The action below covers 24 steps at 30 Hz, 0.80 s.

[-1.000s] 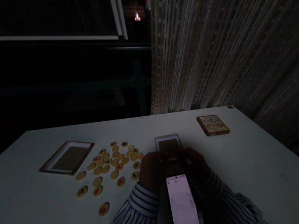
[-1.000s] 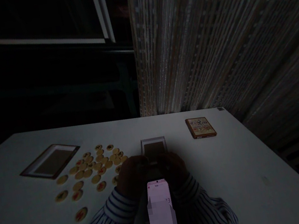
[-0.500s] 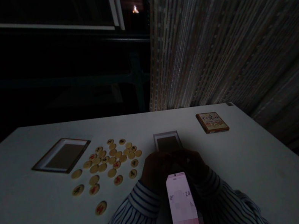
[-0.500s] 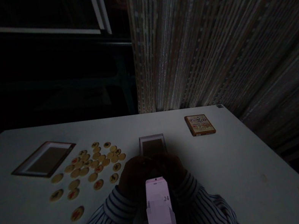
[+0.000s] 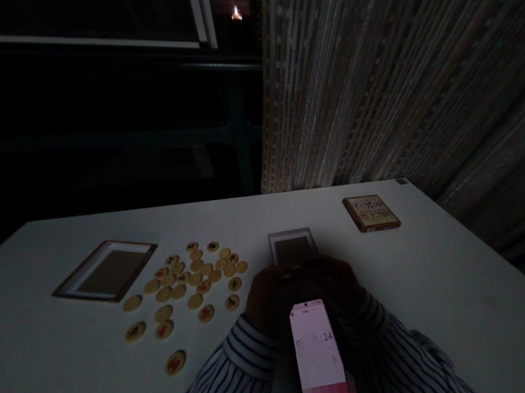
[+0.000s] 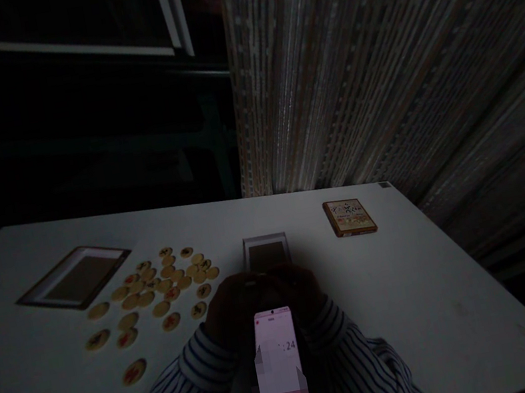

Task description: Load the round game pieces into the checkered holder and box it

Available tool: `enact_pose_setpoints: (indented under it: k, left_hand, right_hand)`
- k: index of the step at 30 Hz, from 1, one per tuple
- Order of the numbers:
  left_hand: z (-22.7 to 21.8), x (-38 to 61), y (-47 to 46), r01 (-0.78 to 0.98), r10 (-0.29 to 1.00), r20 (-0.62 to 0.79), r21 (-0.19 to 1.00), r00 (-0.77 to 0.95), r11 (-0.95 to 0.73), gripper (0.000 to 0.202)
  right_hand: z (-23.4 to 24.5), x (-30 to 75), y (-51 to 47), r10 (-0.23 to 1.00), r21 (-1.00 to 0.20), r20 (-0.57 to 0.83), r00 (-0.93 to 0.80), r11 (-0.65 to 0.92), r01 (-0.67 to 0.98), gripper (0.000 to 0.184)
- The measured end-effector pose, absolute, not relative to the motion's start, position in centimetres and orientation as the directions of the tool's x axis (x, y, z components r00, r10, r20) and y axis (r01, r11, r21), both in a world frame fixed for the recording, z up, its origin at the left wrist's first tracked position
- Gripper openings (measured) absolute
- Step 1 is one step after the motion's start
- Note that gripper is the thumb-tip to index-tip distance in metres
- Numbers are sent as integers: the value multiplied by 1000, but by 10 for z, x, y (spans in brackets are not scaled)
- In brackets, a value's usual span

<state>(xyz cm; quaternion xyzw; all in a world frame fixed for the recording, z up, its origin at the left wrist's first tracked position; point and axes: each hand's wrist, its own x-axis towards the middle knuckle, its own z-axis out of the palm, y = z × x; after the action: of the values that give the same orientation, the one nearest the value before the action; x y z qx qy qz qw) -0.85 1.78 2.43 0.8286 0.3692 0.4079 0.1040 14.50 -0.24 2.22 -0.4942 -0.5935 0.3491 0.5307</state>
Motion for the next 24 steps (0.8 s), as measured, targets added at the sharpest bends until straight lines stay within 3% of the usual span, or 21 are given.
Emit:
enact_pose_setpoints:
  k: [8, 24]
  left_hand:
    - [10, -12, -2, 604, 878, 446, 657, 172, -452, 24]
    - [29, -8, -5, 351, 969, 231, 903, 84, -246, 28]
  right_hand:
    - [23, 149, -3, 948, -915, 319, 16, 303, 265, 12]
    - [21, 147, -5, 948, -917, 318, -23, 313, 246, 17]
